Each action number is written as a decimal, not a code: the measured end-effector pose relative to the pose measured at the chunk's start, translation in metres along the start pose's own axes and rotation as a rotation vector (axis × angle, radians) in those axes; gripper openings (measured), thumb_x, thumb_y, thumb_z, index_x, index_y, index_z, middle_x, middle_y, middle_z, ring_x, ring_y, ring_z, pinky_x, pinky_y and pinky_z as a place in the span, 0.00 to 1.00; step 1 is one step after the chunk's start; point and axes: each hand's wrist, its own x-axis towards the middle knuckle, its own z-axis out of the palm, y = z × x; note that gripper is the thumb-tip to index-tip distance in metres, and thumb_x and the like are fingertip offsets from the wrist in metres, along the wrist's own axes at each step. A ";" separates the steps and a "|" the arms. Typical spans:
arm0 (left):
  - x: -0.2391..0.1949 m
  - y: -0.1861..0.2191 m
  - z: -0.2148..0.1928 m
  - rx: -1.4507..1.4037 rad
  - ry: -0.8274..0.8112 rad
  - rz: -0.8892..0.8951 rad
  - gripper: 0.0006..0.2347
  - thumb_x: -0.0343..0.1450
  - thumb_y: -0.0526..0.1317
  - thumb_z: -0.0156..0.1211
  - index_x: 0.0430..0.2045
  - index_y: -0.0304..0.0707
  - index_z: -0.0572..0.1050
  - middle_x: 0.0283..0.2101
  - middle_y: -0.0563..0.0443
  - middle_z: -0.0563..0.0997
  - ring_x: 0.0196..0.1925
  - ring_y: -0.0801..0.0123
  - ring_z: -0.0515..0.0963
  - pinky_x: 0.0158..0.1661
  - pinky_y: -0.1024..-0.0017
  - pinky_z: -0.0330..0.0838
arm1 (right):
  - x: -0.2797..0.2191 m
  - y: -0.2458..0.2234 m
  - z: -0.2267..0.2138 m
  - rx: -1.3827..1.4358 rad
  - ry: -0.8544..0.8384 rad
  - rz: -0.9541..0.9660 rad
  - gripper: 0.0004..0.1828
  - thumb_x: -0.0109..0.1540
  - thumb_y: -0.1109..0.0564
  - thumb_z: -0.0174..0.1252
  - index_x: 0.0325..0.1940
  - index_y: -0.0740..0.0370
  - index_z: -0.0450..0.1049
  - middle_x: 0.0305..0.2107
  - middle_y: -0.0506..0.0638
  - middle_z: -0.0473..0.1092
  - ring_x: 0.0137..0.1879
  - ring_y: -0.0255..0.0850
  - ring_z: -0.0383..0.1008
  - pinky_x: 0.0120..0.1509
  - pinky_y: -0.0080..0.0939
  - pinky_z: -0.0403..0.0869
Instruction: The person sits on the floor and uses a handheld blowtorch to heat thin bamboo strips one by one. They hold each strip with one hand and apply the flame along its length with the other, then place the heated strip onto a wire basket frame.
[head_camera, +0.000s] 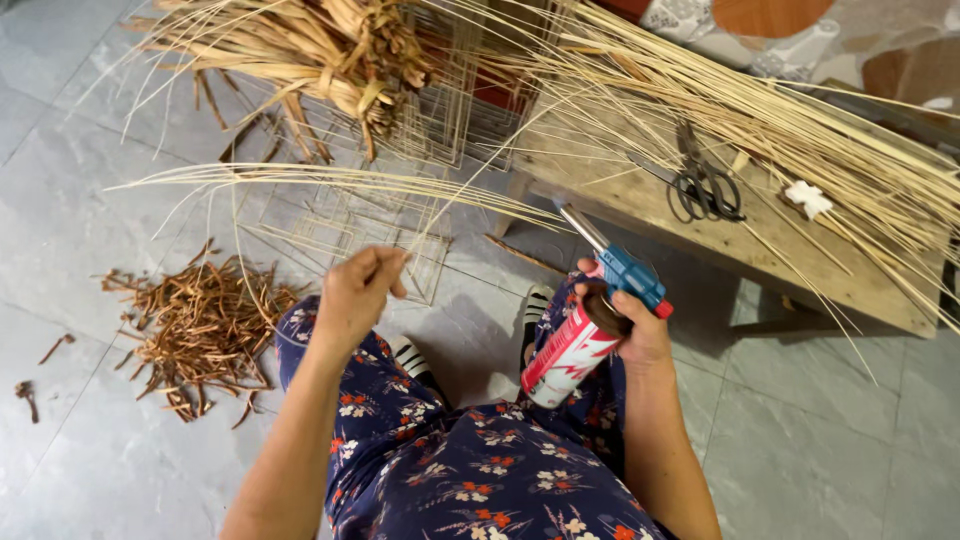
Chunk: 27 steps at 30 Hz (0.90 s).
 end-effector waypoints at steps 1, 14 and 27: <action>-0.003 -0.005 0.004 -0.070 -0.023 -0.007 0.09 0.75 0.40 0.58 0.40 0.35 0.82 0.22 0.55 0.80 0.18 0.83 0.65 0.20 0.78 0.59 | 0.001 -0.002 0.005 -0.024 0.018 -0.016 0.34 0.57 0.56 0.66 0.65 0.72 0.69 0.56 0.66 0.72 0.52 0.51 0.78 0.57 0.53 0.78; -0.023 -0.012 0.022 -0.149 0.038 0.013 0.08 0.75 0.37 0.57 0.43 0.36 0.82 0.21 0.58 0.77 0.18 0.85 0.62 0.19 0.80 0.57 | 0.008 -0.008 0.044 -0.246 -0.092 0.000 0.29 0.57 0.60 0.66 0.61 0.75 0.72 0.55 0.65 0.75 0.53 0.51 0.79 0.62 0.50 0.76; -0.041 -0.008 0.013 -0.097 0.053 0.021 0.07 0.75 0.37 0.58 0.41 0.36 0.82 0.20 0.58 0.78 0.18 0.86 0.63 0.20 0.80 0.58 | 0.017 0.006 0.047 -0.160 -0.118 0.051 0.31 0.57 0.59 0.67 0.63 0.70 0.71 0.55 0.64 0.74 0.53 0.52 0.79 0.61 0.51 0.76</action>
